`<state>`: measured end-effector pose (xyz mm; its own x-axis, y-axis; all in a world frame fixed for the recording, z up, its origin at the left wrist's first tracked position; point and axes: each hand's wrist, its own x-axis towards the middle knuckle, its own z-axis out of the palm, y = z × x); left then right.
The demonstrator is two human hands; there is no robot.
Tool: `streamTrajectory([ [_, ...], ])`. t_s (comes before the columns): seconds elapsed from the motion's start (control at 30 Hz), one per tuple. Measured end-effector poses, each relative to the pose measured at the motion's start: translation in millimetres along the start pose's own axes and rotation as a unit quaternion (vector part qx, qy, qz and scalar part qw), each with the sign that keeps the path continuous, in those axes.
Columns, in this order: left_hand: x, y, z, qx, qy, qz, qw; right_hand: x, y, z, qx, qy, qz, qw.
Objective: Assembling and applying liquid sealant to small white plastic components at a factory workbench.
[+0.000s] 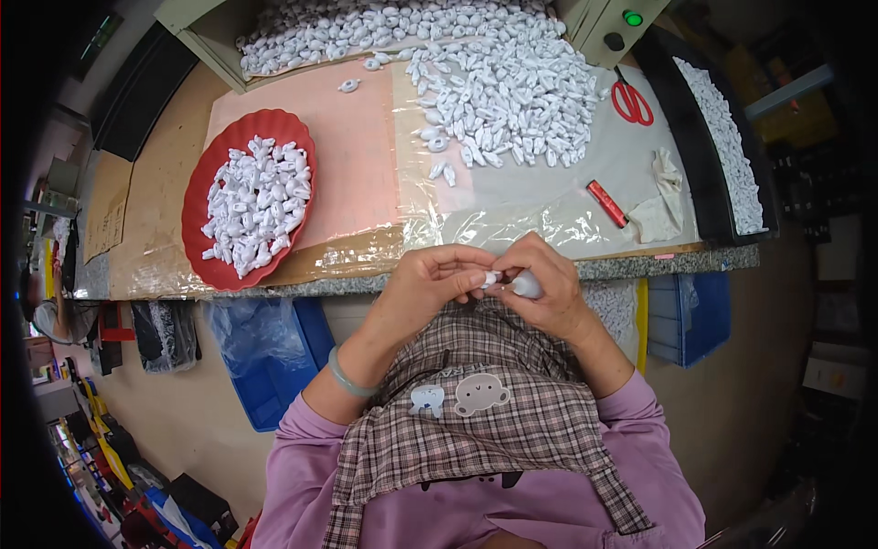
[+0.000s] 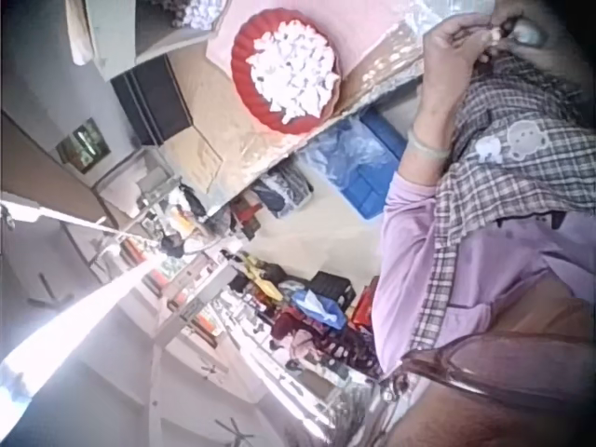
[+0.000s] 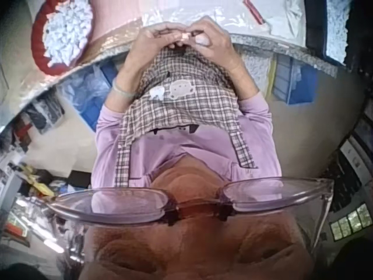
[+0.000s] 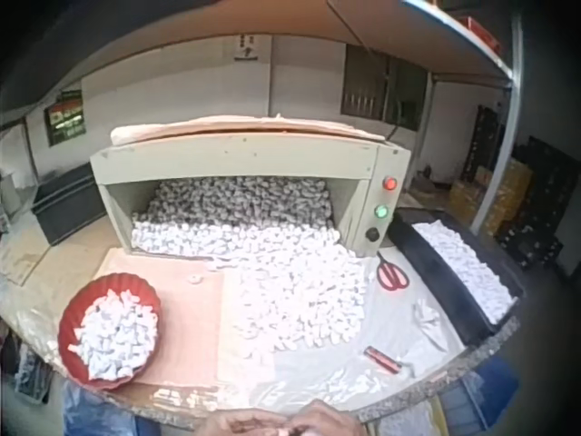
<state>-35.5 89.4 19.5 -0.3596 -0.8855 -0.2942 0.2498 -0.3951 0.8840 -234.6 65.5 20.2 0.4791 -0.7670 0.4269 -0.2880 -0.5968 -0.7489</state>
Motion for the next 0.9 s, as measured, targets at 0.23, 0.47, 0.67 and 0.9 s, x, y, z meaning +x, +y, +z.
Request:
streamTrajectory([
  [0.23, -9, -1, -8, -0.103, -0.033, -0.03, 0.994, -3, -6, -4, 0.143, -0.035, 0.121, 0.982],
  [0.47, -14, 5, -9, -0.187, -0.056, -0.065, 0.979, -8, -4, 1, 0.309, -0.011, 0.128, 0.942],
  [0.67, -14, 0, -8, -0.195, -0.06, -0.055, 0.977, -14, 0, -5, 0.272, 0.048, 0.118, 0.954],
  [0.9, -12, -4, -8, -0.204, -0.033, -0.003, 0.978, -13, 0, -7, 0.383, 0.187, 0.234, 0.874],
])
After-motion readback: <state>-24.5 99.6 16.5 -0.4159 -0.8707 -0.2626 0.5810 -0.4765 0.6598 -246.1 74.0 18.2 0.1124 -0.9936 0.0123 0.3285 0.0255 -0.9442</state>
